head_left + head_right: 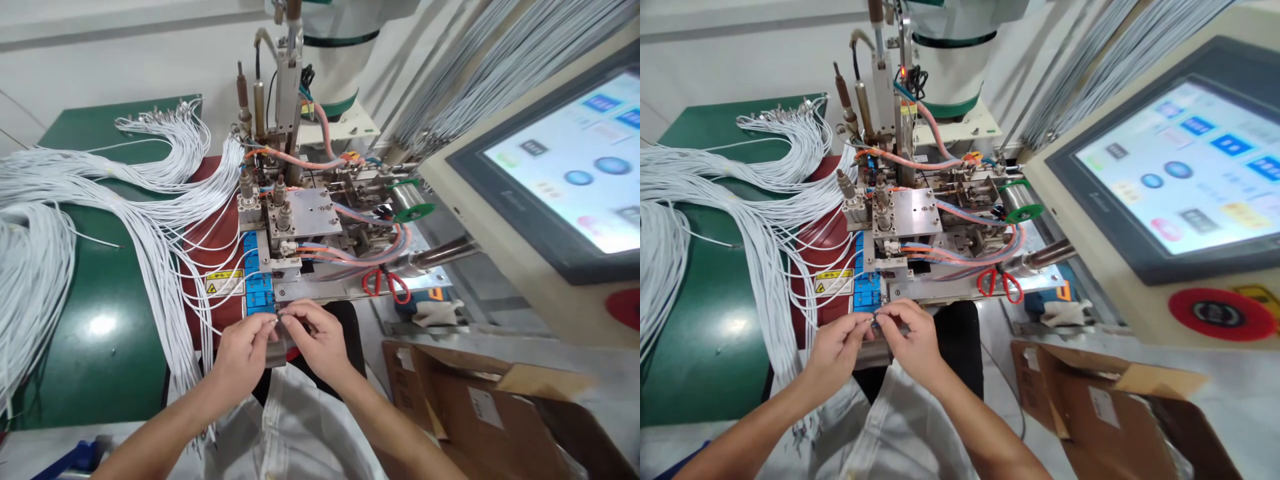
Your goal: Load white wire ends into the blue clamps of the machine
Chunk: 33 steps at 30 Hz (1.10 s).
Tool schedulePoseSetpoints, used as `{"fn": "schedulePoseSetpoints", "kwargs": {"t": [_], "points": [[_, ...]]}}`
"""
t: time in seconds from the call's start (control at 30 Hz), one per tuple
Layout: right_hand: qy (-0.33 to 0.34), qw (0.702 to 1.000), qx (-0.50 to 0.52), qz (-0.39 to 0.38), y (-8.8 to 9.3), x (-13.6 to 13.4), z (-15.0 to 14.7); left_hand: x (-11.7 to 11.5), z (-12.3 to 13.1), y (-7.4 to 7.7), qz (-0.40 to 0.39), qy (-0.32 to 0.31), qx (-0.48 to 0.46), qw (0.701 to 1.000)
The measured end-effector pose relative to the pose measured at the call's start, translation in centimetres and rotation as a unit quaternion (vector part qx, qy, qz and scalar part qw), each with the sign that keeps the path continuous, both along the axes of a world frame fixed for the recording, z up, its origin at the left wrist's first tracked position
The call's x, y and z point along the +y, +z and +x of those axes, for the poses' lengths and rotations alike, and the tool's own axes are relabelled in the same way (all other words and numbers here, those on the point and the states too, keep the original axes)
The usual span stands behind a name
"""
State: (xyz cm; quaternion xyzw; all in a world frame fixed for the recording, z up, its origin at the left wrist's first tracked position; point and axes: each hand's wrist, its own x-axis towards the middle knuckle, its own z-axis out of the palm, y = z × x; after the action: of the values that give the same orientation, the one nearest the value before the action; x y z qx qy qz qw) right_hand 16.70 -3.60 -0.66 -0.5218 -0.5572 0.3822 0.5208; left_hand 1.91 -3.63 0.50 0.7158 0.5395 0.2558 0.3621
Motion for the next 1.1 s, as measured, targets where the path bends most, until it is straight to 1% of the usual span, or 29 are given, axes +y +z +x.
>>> {"fn": "schedulePoseSetpoints", "kwargs": {"t": [0.07, 0.17, 0.3, 0.4, 0.57, 0.7, 0.8, 0.9, 1.0, 1.1], "points": [[0.000, 1.000, -0.005, -0.005, 0.1, 0.1, -0.1, 0.1, 0.1, 0.2, -0.037, 0.007, -0.018, 0.999], [-0.005, 1.000, 0.013, -0.024, 0.1, 0.1, -0.5, 0.1, 0.2, 0.1, -0.070, 0.025, -0.049, 0.996], [-0.022, 0.998, 0.054, -0.036, -0.3, -0.1, -1.4, -0.1, 0.4, -0.4, -0.100, 0.066, -0.093, 0.988], [-0.030, 0.997, 0.069, -0.032, -0.6, -0.1, -1.9, -0.2, 0.4, -0.7, -0.114, 0.082, -0.118, 0.983], [0.006, 0.997, 0.070, -0.020, -0.5, 0.3, -1.5, -0.1, 0.2, -0.4, -0.120, 0.068, -0.127, 0.982], [0.024, 0.999, 0.027, -0.004, 0.0, 0.7, -0.6, 0.1, 0.2, 0.1, -0.117, 0.033, -0.110, 0.986], [0.047, 0.999, -0.001, -0.017, 0.3, 0.8, -0.4, 0.2, 0.2, 0.3, -0.123, 0.019, -0.098, 0.987], [0.054, 0.997, 0.019, -0.046, 0.2, 0.7, -0.7, 0.3, 0.1, 0.1, -0.131, 0.028, -0.114, 0.984], [0.044, 0.996, 0.064, -0.047, -0.2, 0.6, -1.2, 0.3, -0.1, 0.0, -0.146, 0.051, -0.138, 0.978], [0.042, 0.995, 0.075, -0.047, -0.3, 0.6, -1.4, 0.3, -0.3, 0.0, -0.162, 0.041, -0.144, 0.975]]}}
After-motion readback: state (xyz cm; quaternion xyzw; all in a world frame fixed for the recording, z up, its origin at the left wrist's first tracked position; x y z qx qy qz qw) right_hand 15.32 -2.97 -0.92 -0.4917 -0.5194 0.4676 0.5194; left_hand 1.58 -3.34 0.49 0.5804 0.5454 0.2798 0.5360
